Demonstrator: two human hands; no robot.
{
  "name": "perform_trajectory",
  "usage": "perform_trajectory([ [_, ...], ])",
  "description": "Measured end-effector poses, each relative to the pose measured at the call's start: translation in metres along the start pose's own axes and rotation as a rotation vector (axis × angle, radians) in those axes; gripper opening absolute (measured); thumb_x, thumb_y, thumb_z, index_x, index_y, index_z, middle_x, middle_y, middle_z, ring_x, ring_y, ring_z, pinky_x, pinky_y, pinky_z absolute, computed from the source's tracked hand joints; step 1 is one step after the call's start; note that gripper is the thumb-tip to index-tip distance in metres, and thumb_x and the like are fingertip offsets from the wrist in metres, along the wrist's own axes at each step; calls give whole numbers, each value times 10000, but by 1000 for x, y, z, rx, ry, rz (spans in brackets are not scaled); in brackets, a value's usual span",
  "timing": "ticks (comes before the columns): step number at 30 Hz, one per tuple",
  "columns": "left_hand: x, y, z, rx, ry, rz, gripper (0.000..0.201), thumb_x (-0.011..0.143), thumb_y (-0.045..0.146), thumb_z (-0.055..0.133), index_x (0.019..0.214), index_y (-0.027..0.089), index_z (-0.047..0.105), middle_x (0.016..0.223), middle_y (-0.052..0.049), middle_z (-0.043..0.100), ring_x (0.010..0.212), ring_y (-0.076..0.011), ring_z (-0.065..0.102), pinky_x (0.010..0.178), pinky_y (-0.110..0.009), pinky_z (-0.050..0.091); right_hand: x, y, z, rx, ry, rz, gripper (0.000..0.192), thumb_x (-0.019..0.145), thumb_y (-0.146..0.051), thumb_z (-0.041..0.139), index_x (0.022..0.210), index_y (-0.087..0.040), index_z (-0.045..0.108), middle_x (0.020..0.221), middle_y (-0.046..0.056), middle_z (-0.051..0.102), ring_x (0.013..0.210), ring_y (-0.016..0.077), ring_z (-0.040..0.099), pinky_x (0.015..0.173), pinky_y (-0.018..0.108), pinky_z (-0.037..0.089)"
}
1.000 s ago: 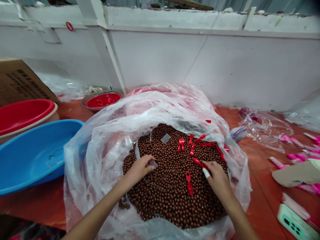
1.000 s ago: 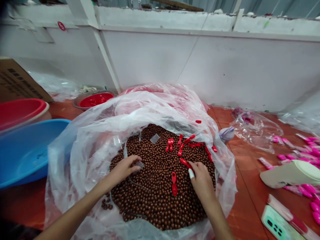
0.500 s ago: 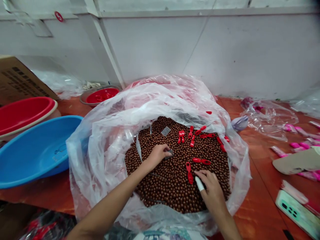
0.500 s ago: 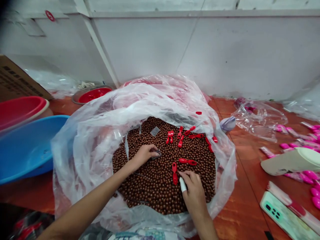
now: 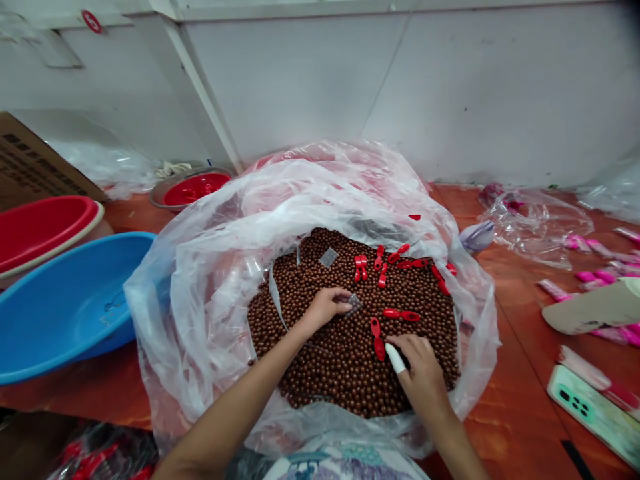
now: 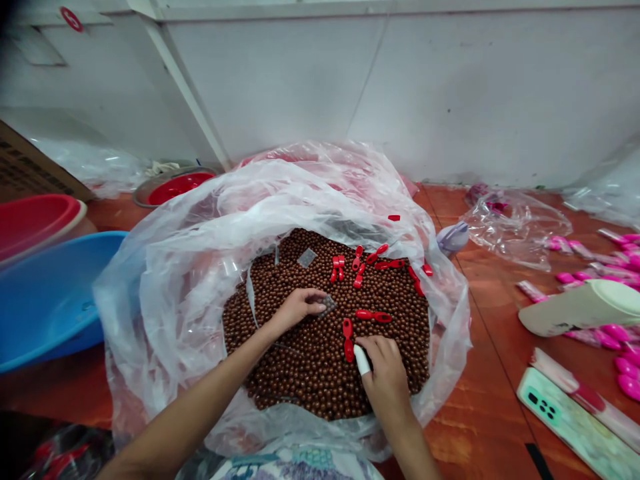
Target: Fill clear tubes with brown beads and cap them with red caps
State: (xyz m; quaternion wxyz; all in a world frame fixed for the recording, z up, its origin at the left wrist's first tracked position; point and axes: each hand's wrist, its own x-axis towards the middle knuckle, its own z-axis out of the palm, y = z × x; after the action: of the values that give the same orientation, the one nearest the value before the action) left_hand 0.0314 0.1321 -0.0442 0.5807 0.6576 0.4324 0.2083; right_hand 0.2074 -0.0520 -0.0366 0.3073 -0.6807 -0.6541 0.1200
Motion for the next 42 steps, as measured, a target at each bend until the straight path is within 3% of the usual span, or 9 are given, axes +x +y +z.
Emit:
perform_trajectory([
  [6, -12, -5, 3, -163, 2, -72, 395, 587, 192, 708, 969, 101, 666, 845, -77, 684, 720, -159, 609, 706, -286, 475, 8, -12, 5, -179, -4, -49, 345, 836, -292, 519, 1162, -182, 515, 1033, 93, 596, 929, 250, 492, 802, 395, 405],
  [12, -36, 6, 3, -461, -21, -206, 446, 560, 241, 770, 974, 111, 667, 861, -88, 683, 706, -162, 613, 635, -275, 498, 10, -13, 10, -263, -63, -61, 359, 817, -177, 489, 1174, -169, 527, 991, 93, 617, 880, 251, 496, 771, 390, 408],
  [15, -49, 13, 4, -580, -58, -241, 442, 580, 246, 770, 990, 125, 661, 935, -99, 674, 753, -174, 622, 647, -287, 513, 9, -8, 10, -206, -74, -65, 290, 806, -157, 488, 1076, -200, 582, 1001, 73, 620, 884, 237, 504, 791, 383, 407],
  [19, -66, 21, 8, -769, -149, -251, 451, 613, 213, 755, 1042, 142, 637, 1005, -106, 657, 816, -189, 631, 747, -353, 514, 8, -4, 5, -53, -11, -26, 220, 803, -177, 474, 968, -211, 614, 1022, 72, 609, 946, 232, 510, 839, 390, 405],
  [24, -76, 28, 17, -863, -190, -201, 488, 602, 154, 752, 1071, 150, 619, 1031, -102, 643, 815, -173, 623, 791, -355, 493, 6, -7, -1, 313, 83, 246, 313, 822, -230, 430, 1104, -221, 566, 1104, 65, 597, 1007, 226, 514, 887, 403, 389],
  [28, -78, 34, 19, -843, -194, -177, 480, 598, 133, 746, 1060, 153, 616, 1057, -100, 629, 845, -167, 607, 781, -321, 484, 10, -11, 0, 728, 89, 510, 391, 798, -331, 504, 1171, -219, 546, 1015, 63, 639, 740, 178, 562, 633, 309, 453],
  [32, -80, 36, 19, -830, -182, -173, 469, 596, 121, 743, 1046, 153, 611, 1037, -95, 633, 872, -173, 600, 802, -325, 471, 18, -14, -1, 1130, 70, 672, 393, 691, -305, 640, 1077, -236, 618, 889, 31, 655, 549, 105, 478, 427, 222, 343],
  [36, -82, 32, 22, -831, -221, -175, 449, 645, 149, 719, 1076, 149, 595, 1054, -110, 629, 872, -174, 604, 813, -331, 462, 27, -19, -5, 1305, 39, 703, 371, 653, -267, 687, 1022, -259, 656, 871, 9, 653, 576, 85, 473, 458, 203, 350],
  [42, -85, 22, 28, -893, -231, -216, 460, 642, 166, 729, 1083, 155, 600, 1058, -109, 629, 858, -170, 611, 806, -324, 466, 32, -26, -8, 1247, -4, 622, 386, 706, -343, 659, 1071, -219, 644, 755, 25, 632, 671, 140, 498, 571, 263, 410],
])
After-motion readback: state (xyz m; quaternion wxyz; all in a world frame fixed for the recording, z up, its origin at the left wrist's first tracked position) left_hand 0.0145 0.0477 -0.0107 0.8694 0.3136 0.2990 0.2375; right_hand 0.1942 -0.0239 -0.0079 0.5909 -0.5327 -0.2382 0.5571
